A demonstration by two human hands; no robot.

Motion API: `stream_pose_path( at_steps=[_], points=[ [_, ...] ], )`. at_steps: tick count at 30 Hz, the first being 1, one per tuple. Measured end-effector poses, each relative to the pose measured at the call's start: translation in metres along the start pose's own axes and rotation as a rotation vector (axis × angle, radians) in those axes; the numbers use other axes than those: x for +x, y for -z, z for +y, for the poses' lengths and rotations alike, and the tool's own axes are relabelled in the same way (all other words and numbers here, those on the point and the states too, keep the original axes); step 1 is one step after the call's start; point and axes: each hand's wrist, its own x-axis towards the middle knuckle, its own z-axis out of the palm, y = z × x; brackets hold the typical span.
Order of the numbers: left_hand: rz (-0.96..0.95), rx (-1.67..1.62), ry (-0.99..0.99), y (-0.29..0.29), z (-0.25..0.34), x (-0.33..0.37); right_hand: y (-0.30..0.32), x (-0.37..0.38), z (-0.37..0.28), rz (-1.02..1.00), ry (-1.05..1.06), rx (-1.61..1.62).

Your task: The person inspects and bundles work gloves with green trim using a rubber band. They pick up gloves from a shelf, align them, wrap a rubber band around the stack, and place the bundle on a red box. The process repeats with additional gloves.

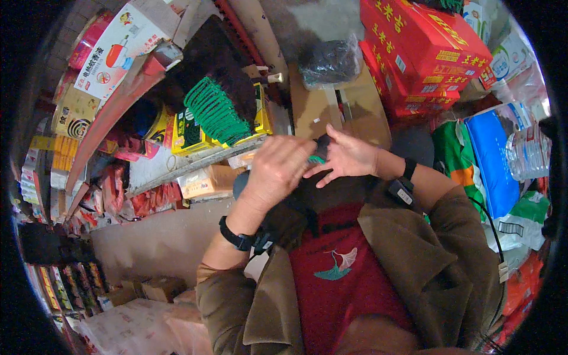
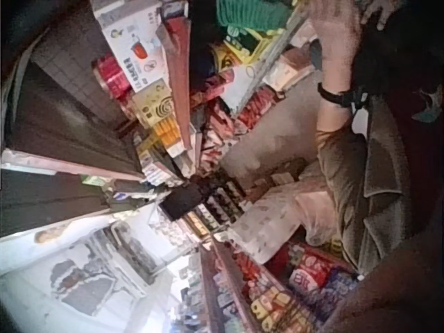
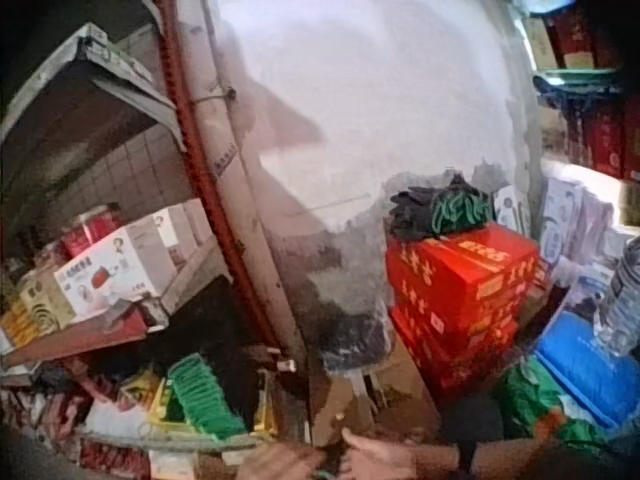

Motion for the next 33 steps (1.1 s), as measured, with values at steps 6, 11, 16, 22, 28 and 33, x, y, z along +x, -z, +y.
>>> stream_pose_path(
  at_steps=[6, 11, 16, 22, 28, 33],
  points=[
    [-0.085, -0.087, -0.073, 0.005, 0.011, 0.001, -0.025, 0.006, -0.023, 0.089, 0.249, -0.075],
    [0.032, -0.192, 0.014, 0.035, 0.005, -0.002, -0.052, 0.013, -0.059, 0.162, 0.459, -0.313],
    [0.367, -0.194, 0.289, 0.075, -0.031, -0.022, -0.088, 0.028, -0.112, 0.227, 0.462, -0.338],
    [0.639, -0.087, 0.457, 0.104, -0.103, -0.037, -0.121, 0.084, -0.165, 0.141, 0.479, -0.365],
    [0.582, -0.131, 0.477, 0.099, -0.137, -0.039, -0.131, 0.152, -0.194, 0.155, 0.501, -0.466],
    [0.611, -0.319, 0.502, 0.102, -0.153, -0.032, -0.150, 0.187, -0.198, 0.157, 0.533, -0.376]
  ],
)
